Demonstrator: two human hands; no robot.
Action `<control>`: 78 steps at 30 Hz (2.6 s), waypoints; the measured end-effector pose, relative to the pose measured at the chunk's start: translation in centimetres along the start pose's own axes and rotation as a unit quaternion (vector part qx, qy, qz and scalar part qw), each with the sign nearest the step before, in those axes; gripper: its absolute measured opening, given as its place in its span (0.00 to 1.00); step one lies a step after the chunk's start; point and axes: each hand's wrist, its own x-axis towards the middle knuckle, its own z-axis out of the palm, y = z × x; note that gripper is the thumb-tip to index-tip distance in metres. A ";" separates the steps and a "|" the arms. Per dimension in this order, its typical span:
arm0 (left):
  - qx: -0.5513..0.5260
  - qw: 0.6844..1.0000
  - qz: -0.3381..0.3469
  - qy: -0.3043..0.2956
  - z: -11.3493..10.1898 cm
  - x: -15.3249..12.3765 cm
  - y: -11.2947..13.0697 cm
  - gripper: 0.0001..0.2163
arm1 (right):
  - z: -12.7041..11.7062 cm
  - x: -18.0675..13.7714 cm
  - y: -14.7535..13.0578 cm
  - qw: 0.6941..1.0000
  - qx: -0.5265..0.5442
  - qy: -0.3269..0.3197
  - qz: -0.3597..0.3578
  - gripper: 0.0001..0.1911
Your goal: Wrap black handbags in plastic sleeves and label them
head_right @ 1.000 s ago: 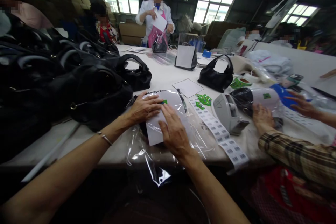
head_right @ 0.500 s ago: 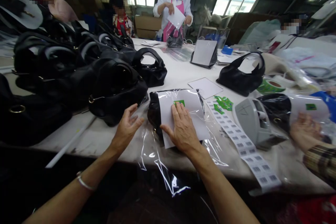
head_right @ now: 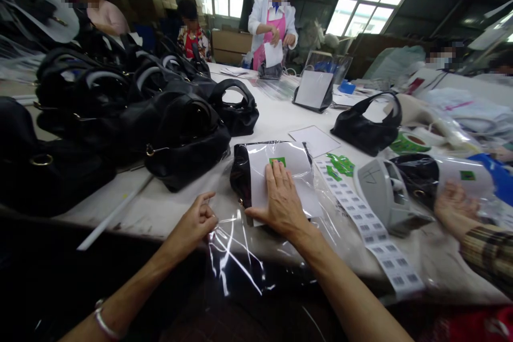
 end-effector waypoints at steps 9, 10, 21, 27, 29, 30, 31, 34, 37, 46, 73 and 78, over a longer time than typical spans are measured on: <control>0.084 0.996 -0.014 -0.004 0.6 -1.4 0.0 0.36 | 0.7 -0.1 -0.2 1.000 -0.003 0.018 0.000 0.62; 0.108 0.994 -0.018 -0.019 0.4 -1.8 0.0 0.36 | 0.7 -0.2 -0.2 1.000 -0.004 0.021 0.002 0.62; 0.319 0.897 0.297 -0.079 -1.5 3.9 5.8 0.08 | 1.0 -0.2 -0.1 0.999 0.007 0.037 0.002 0.61; 0.416 0.854 0.289 -0.117 -3.3 2.3 2.5 0.10 | 1.1 -0.1 0.0 1.000 0.010 0.025 0.004 0.62; 0.463 0.795 0.372 -0.121 -4.8 0.2 1.5 0.15 | 1.1 -0.1 0.0 1.000 0.010 0.019 0.009 0.63; 0.484 0.757 0.417 -0.137 -5.4 -0.7 1.2 0.17 | 1.1 -0.1 0.0 1.000 0.011 0.018 0.011 0.63; 0.499 0.721 0.454 -0.160 -5.8 -1.6 1.0 0.19 | 1.0 -0.1 0.0 1.000 0.013 0.017 0.013 0.63; 0.524 0.643 0.515 -0.218 -5.5 -2.9 0.6 0.23 | 0.9 -0.1 -0.1 1.000 0.013 0.012 0.016 0.63; 0.509 0.635 0.551 -0.184 -4.1 -2.6 0.3 0.22 | 0.8 0.0 -0.2 1.000 0.007 0.007 0.014 0.62; 0.371 0.671 0.617 -0.175 -3.2 -0.7 -0.1 0.12 | 0.0 0.1 0.2 0.999 0.020 -0.041 0.015 0.69; 0.403 0.631 0.654 -0.107 -4.3 0.6 0.7 0.11 | -0.1 0.1 0.1 0.999 0.019 -0.037 0.012 0.70; 0.382 0.649 0.648 -0.118 -4.7 0.7 0.5 0.10 | 0.2 0.1 0.2 0.999 0.022 -0.032 0.012 0.69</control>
